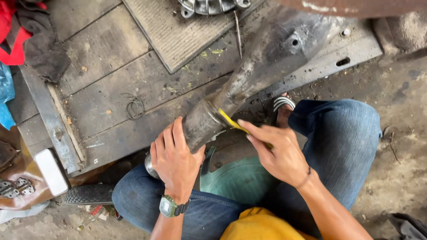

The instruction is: The person sits on a low stool and uses a yellow brush to scrub the surface of a large, dark metal exhaust pipe. They rotate the pipe to clean different sections, focusing on the joints and seams.

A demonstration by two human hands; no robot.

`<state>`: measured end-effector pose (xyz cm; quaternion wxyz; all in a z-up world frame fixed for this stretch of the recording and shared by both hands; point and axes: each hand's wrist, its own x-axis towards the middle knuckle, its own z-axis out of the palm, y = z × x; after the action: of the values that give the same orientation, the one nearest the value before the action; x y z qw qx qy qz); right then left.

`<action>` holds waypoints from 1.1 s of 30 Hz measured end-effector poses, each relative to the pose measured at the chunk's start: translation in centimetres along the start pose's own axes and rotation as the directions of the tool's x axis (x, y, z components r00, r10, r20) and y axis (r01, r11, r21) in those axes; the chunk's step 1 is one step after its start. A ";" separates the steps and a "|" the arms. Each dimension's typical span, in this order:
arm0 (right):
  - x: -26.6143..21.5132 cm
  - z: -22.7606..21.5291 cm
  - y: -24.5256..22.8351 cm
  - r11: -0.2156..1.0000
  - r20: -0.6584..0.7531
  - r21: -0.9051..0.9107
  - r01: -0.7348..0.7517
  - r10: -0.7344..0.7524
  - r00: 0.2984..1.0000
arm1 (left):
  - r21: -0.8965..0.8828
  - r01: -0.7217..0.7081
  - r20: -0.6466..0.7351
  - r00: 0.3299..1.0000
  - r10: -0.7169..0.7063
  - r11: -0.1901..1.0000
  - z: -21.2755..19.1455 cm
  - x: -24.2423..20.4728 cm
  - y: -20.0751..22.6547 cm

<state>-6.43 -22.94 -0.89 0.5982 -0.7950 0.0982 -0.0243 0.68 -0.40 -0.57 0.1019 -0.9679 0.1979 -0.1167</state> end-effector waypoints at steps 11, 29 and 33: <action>-0.5 0.0 -0.2 0.992 0.022 -0.118 0.050 -0.048 0.999 | -0.024 -0.005 0.036 0.999 0.005 1.000 -0.3 0.6 -0.1; 0.8 0.1 -3.1 0.732 0.016 -0.679 0.053 -0.057 0.998 | -0.010 -0.010 0.041 0.999 0.010 1.000 -1.1 -0.1 -0.1; -1.7 1.4 -3.3 0.769 0.129 -0.637 0.059 0.031 0.991 | -0.021 -0.025 0.032 0.999 0.026 0.999 -1.2 0.4 -0.2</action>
<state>-7.45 -20.44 2.02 0.2972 -0.9514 0.0548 0.0586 0.75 -0.61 0.70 0.0966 -0.9680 0.2097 -0.0979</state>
